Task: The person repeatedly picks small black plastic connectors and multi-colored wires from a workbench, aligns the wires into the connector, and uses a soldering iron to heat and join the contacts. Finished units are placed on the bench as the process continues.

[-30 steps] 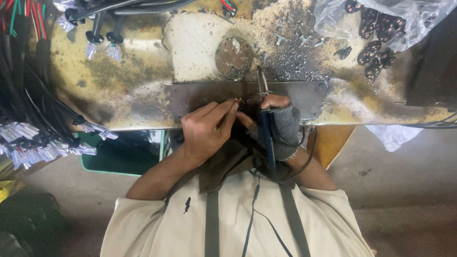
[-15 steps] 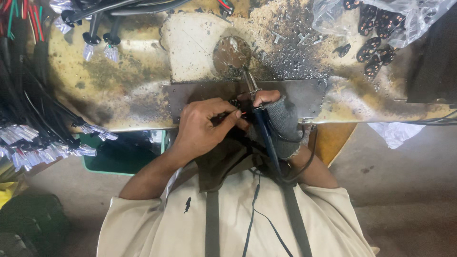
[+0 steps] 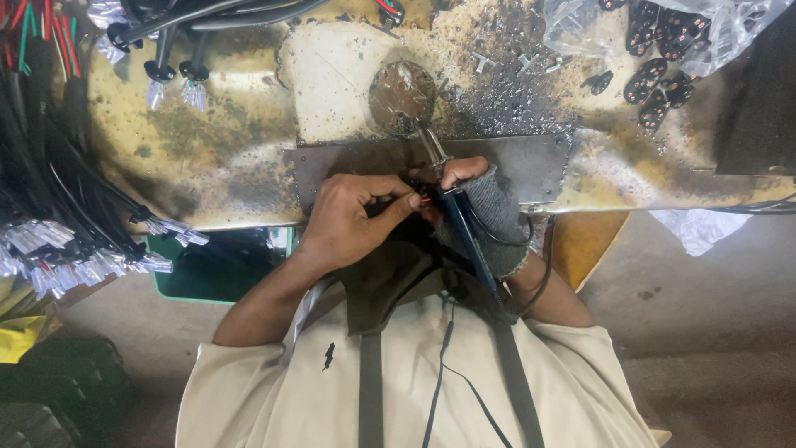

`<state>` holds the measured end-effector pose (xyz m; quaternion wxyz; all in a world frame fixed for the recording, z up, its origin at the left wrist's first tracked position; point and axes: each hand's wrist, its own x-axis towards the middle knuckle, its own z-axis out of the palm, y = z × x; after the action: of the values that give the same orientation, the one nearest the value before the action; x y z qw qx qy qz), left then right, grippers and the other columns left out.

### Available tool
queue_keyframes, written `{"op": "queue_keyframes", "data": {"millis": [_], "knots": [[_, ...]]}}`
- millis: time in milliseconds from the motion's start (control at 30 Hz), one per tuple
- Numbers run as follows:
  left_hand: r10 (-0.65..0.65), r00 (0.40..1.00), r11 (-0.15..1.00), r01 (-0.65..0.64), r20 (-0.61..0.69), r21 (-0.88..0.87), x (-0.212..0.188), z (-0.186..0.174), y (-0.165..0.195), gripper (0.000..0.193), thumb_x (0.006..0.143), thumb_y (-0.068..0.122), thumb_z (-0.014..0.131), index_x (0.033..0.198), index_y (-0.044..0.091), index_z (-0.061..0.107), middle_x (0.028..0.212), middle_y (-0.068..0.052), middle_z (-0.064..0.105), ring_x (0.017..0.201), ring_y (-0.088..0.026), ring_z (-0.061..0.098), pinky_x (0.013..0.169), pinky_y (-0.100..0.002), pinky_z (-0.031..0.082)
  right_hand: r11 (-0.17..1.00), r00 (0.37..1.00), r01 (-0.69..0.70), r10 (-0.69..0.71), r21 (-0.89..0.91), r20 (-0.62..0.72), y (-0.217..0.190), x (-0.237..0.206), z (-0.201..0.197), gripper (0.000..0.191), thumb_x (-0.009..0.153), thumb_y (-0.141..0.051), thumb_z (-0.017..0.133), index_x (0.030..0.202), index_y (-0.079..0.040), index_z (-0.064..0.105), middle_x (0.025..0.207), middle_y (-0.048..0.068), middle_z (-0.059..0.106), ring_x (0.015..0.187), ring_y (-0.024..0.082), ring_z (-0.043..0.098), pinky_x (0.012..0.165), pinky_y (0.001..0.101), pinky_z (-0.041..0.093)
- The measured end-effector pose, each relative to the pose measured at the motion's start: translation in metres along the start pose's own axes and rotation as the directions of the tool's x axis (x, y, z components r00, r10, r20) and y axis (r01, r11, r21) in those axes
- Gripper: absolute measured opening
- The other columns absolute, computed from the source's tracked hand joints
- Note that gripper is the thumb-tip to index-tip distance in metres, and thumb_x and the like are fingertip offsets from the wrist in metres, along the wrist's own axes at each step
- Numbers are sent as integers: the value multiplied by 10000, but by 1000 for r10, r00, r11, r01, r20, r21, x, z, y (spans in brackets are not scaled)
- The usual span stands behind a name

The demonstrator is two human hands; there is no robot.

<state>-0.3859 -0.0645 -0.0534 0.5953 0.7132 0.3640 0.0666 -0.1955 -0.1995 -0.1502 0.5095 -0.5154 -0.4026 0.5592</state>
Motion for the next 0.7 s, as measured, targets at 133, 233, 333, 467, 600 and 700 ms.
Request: {"op": "queue_keyframes", "data": {"millis": [133,233,333,467,600,700], "knots": [[128,987,984,-114,97,-134,4,-12,-5,120,959,159,749,971,39,755,848,-98,756,753,-216,730,683,-329,556,991,993,111,-114,-81,-35,-24,-4,2,248,970,52,684,1093,-56,498,1026,41,589,911,106,607,790,235,508],[223,975,975,-222,-23,17,2,-9,-4,93,943,127,744,964,36,736,871,-106,714,750,-238,721,666,-353,537,964,991,104,-122,-246,-57,-48,-3,7,394,908,67,758,1138,-70,469,1026,8,525,921,86,531,810,212,460],[242,955,961,-212,-170,177,-3,8,-1,66,926,107,751,930,47,723,850,-113,664,699,-293,673,612,-388,502,879,982,152,-188,-451,-35,-63,2,11,437,855,39,796,1108,-64,454,1023,19,512,925,113,523,830,237,450],[307,920,926,-230,-242,301,-8,21,0,99,931,106,745,908,65,658,861,-101,605,751,-325,656,643,-429,505,824,975,189,-222,-534,2,-66,3,12,420,910,37,778,1130,-55,432,1073,22,514,996,118,553,891,252,463],[310,909,912,-200,-280,358,-11,27,2,122,947,116,726,918,75,615,889,-94,572,791,-331,641,663,-454,505,962,996,61,-75,-265,-45,-59,-4,11,355,950,32,742,1136,-65,454,1036,21,511,948,115,567,839,232,483],[296,913,908,-179,-279,379,-13,31,4,110,917,117,714,927,74,614,908,-103,568,811,-341,637,656,-465,498,997,998,-15,10,-71,-70,-55,-9,9,344,961,2,766,1118,-71,468,956,24,530,840,105,546,755,225,489]]}}
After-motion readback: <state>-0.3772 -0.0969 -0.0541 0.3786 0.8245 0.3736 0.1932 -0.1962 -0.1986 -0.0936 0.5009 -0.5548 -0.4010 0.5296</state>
